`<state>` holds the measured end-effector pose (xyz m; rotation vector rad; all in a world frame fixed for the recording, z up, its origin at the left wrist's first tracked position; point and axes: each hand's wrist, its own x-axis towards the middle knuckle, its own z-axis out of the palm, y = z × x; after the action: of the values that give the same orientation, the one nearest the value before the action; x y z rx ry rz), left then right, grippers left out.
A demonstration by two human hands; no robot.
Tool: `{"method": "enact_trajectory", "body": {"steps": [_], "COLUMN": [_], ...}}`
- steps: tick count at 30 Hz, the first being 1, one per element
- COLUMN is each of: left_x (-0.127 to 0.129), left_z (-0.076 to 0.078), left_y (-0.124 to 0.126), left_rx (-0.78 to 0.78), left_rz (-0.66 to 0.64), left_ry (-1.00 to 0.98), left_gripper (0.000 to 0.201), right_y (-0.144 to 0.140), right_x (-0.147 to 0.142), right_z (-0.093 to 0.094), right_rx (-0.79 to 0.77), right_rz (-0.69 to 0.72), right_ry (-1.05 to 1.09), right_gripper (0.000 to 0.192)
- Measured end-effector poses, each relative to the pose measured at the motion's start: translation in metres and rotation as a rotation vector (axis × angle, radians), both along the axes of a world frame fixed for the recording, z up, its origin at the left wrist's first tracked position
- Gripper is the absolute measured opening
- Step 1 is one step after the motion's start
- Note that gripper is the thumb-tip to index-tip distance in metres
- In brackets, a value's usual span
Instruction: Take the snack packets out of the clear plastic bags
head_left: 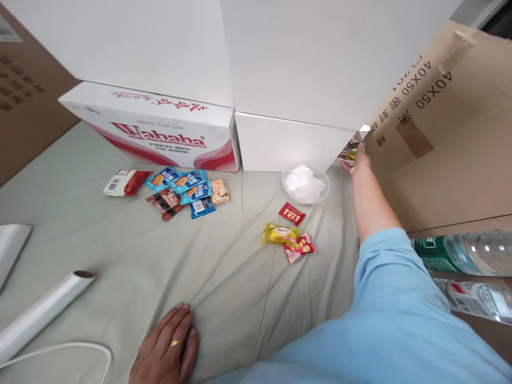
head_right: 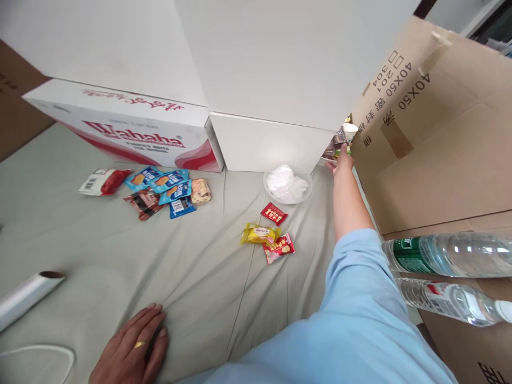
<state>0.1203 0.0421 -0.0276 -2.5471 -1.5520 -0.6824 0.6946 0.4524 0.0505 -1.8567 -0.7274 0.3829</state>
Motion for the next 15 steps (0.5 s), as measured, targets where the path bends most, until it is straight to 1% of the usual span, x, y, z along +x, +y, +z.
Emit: {"method": "enact_trajectory", "body": {"steps": [3, 4, 5, 6, 8, 9, 10, 11, 12, 13, 15], "left_x": [0.001, 0.001, 0.001, 0.001, 0.001, 0.002, 0.002, 0.003, 0.004, 0.005, 0.006], "left_z": [0.0, 0.0, -0.001, -0.002, -0.004, -0.005, -0.006, -0.006, -0.006, -0.006, -0.007], "left_y": [0.0, 0.0, 0.0, -0.001, -0.001, -0.001, -0.001, -0.002, -0.002, -0.002, -0.004], "left_rx": [-0.007, -0.006, -0.005, -0.003, 0.0, 0.003, 0.006, 0.011, 0.016, 0.021, 0.02], "left_rz": [0.007, 0.007, 0.007, 0.005, -0.001, -0.002, 0.0, 0.004, 0.009, 0.016, 0.028], "left_ry": [-0.037, -0.045, -0.05, -0.052, -0.053, -0.054, -0.056, -0.06, -0.064, -0.069, -0.086], "left_gripper": [0.027, 0.026, 0.026, 0.026, 0.025, 0.024, 0.024, 0.023, 0.022, 0.022, 0.022], "right_y": [-0.032, -0.043, -0.053, -0.062, -0.077, -0.082, -0.086, -0.089, -0.091, -0.092, -0.094], "right_x": [-0.014, -0.022, -0.032, -0.044, -0.073, -0.089, -0.104, -0.118, -0.132, -0.143, -0.158], "right_z": [0.015, 0.02, 0.026, 0.032, 0.043, 0.048, 0.051, 0.054, 0.056, 0.057, 0.058], "right_rx": [0.022, 0.057, 0.098, 0.134, 0.159, 0.13, 0.066, -0.03, -0.135, -0.231, -0.352], "right_rz": [-0.063, -0.049, 0.001, 0.088, 0.352, 0.508, 0.65, 0.758, 0.822, 0.846, 0.813], "right_ry": [0.042, 0.028, -0.003, -0.048, -0.171, -0.243, -0.316, -0.388, -0.455, -0.509, -0.57], "right_gripper": [0.028, 0.022, 0.018, 0.015, 0.015, 0.015, 0.015, 0.016, 0.016, 0.015, 0.012]}}
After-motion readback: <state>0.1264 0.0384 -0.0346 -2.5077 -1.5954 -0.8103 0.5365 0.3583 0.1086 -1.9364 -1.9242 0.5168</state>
